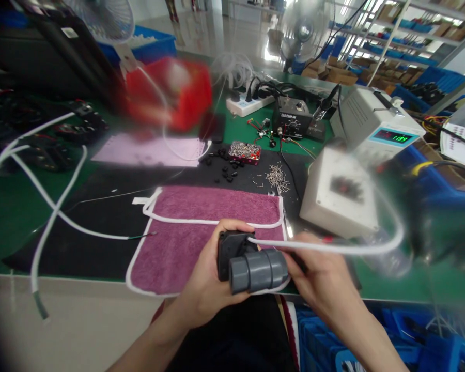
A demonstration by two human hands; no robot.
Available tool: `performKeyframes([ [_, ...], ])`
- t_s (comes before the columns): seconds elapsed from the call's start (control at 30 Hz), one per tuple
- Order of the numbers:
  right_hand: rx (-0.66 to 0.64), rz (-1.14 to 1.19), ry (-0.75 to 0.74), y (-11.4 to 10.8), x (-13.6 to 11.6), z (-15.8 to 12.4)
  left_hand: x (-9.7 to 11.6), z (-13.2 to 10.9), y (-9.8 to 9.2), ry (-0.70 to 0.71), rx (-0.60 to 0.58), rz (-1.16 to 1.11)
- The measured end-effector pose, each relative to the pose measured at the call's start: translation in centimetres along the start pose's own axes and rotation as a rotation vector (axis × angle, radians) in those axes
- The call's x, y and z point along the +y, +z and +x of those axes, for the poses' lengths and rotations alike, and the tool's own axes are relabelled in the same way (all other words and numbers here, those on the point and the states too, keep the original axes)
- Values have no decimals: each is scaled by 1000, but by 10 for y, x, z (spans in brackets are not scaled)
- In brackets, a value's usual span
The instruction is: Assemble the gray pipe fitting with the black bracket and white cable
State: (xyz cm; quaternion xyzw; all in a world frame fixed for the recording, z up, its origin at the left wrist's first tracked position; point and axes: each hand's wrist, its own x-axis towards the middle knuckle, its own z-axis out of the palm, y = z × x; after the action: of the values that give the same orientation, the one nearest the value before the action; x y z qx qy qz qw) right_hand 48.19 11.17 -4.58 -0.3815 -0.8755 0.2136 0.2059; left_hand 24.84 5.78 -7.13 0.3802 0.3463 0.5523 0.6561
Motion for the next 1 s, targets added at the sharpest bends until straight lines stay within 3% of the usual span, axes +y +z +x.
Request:
performKeyframes([
  [0.2, -192, 525, 214, -40, -11, 18, 4, 0, -1, -52, -167, 59],
  [0.33, -379, 671, 285, -42, -10, 32, 2, 0, -2, -48, -200, 117],
  [0.43, -430, 682, 326, -41, -10, 37, 1, 1, -3, -57, -231, 101],
  [0.8, -467, 668, 307, -41, -15, 48, 2, 1, -3, -72, -247, 65],
  [0.9, -332, 644, 336, -37, -21, 56, -1, 1, -4, -50, -176, 3],
  [1.0, -187, 559, 268, -30, -18, 55, -5, 3, -5, -36, -64, -211],
])
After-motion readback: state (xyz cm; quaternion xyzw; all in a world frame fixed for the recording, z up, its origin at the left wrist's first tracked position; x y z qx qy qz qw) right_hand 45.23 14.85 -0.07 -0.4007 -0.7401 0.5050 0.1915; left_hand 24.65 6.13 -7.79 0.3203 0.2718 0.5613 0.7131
